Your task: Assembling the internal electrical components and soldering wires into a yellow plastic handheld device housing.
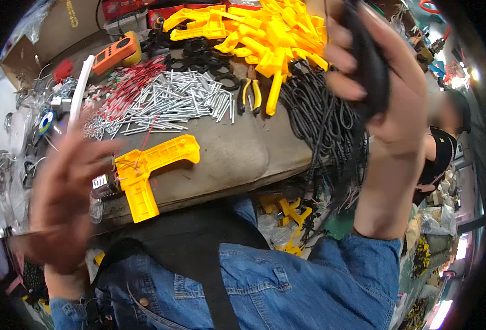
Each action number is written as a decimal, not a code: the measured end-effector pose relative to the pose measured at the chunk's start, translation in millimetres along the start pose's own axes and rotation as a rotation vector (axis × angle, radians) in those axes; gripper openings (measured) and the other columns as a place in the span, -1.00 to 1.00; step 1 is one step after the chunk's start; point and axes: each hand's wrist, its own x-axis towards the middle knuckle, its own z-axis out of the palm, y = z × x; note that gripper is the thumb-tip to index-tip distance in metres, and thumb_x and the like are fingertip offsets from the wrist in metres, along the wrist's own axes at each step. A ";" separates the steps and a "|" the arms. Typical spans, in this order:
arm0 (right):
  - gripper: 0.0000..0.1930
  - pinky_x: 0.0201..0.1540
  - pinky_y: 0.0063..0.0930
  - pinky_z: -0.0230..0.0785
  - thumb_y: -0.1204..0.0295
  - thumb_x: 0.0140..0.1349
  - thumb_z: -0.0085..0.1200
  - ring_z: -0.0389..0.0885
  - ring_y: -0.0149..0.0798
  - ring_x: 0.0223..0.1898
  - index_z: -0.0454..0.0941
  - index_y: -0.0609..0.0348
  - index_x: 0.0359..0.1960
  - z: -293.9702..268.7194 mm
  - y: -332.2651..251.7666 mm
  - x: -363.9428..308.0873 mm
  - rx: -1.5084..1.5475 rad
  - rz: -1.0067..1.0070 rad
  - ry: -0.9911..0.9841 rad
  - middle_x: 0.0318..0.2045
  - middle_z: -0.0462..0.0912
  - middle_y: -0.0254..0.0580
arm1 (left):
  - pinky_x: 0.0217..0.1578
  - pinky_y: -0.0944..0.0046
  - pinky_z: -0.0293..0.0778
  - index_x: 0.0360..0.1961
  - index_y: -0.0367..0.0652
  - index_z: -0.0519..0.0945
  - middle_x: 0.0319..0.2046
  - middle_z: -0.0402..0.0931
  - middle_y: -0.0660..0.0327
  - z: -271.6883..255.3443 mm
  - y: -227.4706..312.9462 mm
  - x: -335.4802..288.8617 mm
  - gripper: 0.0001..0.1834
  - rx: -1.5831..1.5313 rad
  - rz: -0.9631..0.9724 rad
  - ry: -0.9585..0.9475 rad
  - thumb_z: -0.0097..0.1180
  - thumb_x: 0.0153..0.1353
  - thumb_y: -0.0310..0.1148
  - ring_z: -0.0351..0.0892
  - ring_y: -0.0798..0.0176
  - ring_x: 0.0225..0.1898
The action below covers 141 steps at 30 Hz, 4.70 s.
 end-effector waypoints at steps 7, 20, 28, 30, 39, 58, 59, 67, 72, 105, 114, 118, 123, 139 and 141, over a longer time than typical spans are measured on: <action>-0.76 -0.43 -0.66 0.46 0.28 0.44 -0.01 0.52 -0.48 -0.56 0.57 0.21 -0.15 11.1 70.8 71.3 -0.130 -0.315 0.411 -0.43 0.58 -0.38 | -0.45 0.46 0.37 0.46 -0.19 0.03 -0.27 0.53 0.27 60.0 -5.9 35.1 -0.24 -0.599 -0.437 -0.603 0.13 0.35 -0.41 0.40 0.52 -0.47; -0.68 -0.19 -0.57 0.52 0.28 0.37 0.12 0.63 -0.45 -0.34 0.55 0.29 0.00 -53.8 106.5 81.8 -0.136 -0.268 0.532 -0.30 0.65 -0.27 | -0.28 0.29 0.51 0.28 -0.19 0.28 -0.44 0.52 0.27 49.3 -38.9 50.0 -0.53 -0.425 -0.565 -0.377 0.00 0.44 -0.26 0.56 0.34 -0.37; -0.65 -0.03 -0.20 0.41 0.25 0.08 0.29 0.58 -0.02 -0.13 0.57 0.11 -0.14 75.5 152.0 -3.0 -1.390 -0.230 -0.428 -0.24 0.61 -0.15 | -0.58 0.16 0.44 -0.49 -0.09 0.47 -0.61 0.47 0.23 26.8 -26.1 9.8 -0.79 0.811 0.001 -0.292 0.21 0.20 -0.29 0.55 0.15 -0.59; -0.72 -0.14 -0.24 0.46 0.25 0.10 0.28 0.62 -0.07 -0.24 0.57 0.08 -0.22 76.6 162.2 -8.7 -1.241 -0.117 -0.669 -0.33 0.62 -0.21 | -0.61 0.16 0.43 -0.52 -0.08 0.46 -0.64 0.44 0.24 20.8 -16.3 14.4 -0.79 0.875 0.031 -0.320 0.22 0.18 -0.30 0.55 0.16 -0.61; -0.78 -0.32 -0.30 0.46 0.26 0.21 0.25 0.68 -0.09 -0.36 0.56 0.13 -0.36 61.7 212.7 4.3 -0.520 0.276 -0.543 -0.45 0.67 -0.19 | -0.25 0.11 0.53 -0.33 -0.17 0.60 -0.34 0.60 0.09 -43.2 -59.3 82.4 -0.89 0.939 0.001 -0.136 0.20 0.13 -0.40 0.61 0.00 -0.29; -0.75 -0.35 -0.37 0.44 0.27 0.17 0.31 0.65 -0.20 -0.43 0.53 0.15 -0.44 78.9 202.3 7.0 -0.510 0.362 -0.454 -0.52 0.63 -0.26 | -0.19 0.01 0.49 -0.29 -0.17 0.51 -0.30 0.53 0.07 -76.9 -157.7 128.6 -0.88 1.189 -0.117 -0.158 0.15 0.21 -0.38 0.56 -0.10 -0.21; -0.75 -0.35 -0.37 0.44 0.27 0.17 0.31 0.65 -0.20 -0.43 0.53 0.15 -0.44 79.0 202.4 6.3 -0.512 0.362 -0.461 -0.52 0.63 -0.26 | -0.19 0.01 0.49 -0.29 -0.17 0.51 -0.30 0.53 0.07 -78.7 -155.8 124.8 -0.88 1.188 -0.120 -0.152 0.15 0.21 -0.38 0.56 -0.10 -0.21; -0.81 -0.27 -0.43 0.43 0.37 0.24 0.22 0.64 -0.26 -0.33 0.47 0.19 -0.28 81.0 197.6 -2.6 -0.226 0.463 -0.326 -0.40 0.63 -0.20 | -0.29 0.37 0.49 -0.17 -0.24 0.60 -0.37 0.60 0.22 -41.0 -64.0 21.0 -0.87 0.212 -0.169 0.333 0.11 0.28 -0.49 0.57 0.38 -0.35; -0.82 -0.32 -0.45 0.43 0.40 0.24 0.22 0.61 -0.31 -0.42 0.49 0.18 -0.26 86.9 187.1 4.2 -0.428 0.341 -0.506 -0.46 0.62 -0.26 | -0.28 0.40 0.50 -0.19 -0.26 0.60 -0.29 0.60 0.19 -9.6 -52.9 -30.2 -0.85 0.193 -0.093 0.179 0.25 0.22 -0.55 0.59 0.37 -0.31; -0.50 -0.45 -0.39 0.38 0.18 -0.03 0.41 0.56 -0.15 -0.49 0.54 0.12 -0.08 107.4 186.5 3.0 -0.780 -0.172 -0.520 -0.50 0.53 -0.31 | -0.35 0.18 0.60 -0.20 -0.18 0.67 -0.33 0.63 0.13 7.4 -58.5 -35.4 -0.63 0.559 0.173 0.066 0.28 -0.14 -0.63 0.67 0.06 -0.36; -0.86 -0.39 -0.29 0.47 0.46 0.12 0.21 0.63 -0.09 -0.43 0.59 0.15 -0.28 120.2 189.5 4.1 -0.910 0.030 -0.497 -0.48 0.59 -0.17 | -0.53 0.16 0.50 -0.45 -0.15 0.59 -0.52 0.55 0.15 -1.2 -61.0 -47.6 -0.85 0.635 0.130 0.091 0.35 -0.03 -0.49 0.58 0.04 -0.53; -0.85 -0.30 -0.45 0.48 0.45 0.25 0.19 0.67 -0.29 -0.41 0.62 0.24 -0.21 109.2 192.9 6.0 -0.472 0.394 -0.309 -0.43 0.68 -0.20 | -0.45 0.14 0.51 -0.42 -0.15 0.63 -0.47 0.56 0.15 -34.8 -35.8 -45.8 -0.81 0.899 -0.137 -0.068 0.39 -0.05 -0.38 0.60 0.02 -0.46; -0.85 -0.24 -0.56 0.47 0.48 0.28 0.20 0.61 -0.48 -0.34 0.63 0.34 -0.21 113.1 211.0 15.6 -0.380 0.389 -0.222 -0.40 0.69 -0.26 | -0.36 0.13 0.53 -0.33 -0.18 0.64 -0.38 0.58 0.16 -22.2 -63.4 -17.0 -0.79 0.843 0.093 0.213 0.34 -0.04 -0.41 0.61 0.05 -0.37; -0.84 -0.35 -0.65 0.43 0.50 0.28 0.18 0.57 -0.56 -0.42 0.63 0.35 -0.18 121.8 201.9 27.4 -0.431 0.442 -0.103 -0.41 0.66 -0.33 | -0.40 0.21 0.54 -0.18 -0.18 0.66 -0.32 0.62 0.18 -14.4 -92.1 -19.1 -0.68 0.857 0.204 0.246 0.20 -0.05 -0.53 0.62 0.15 -0.39; -0.84 -0.35 -0.65 0.42 0.49 0.28 0.19 0.56 -0.56 -0.42 0.63 0.35 -0.19 128.7 201.0 34.2 -0.382 0.510 -0.034 -0.41 0.66 -0.35 | -0.41 0.21 0.52 -0.19 -0.18 0.66 -0.34 0.61 0.19 -14.2 -90.8 -19.0 -0.69 0.871 0.198 0.237 0.19 -0.05 -0.54 0.60 0.15 -0.41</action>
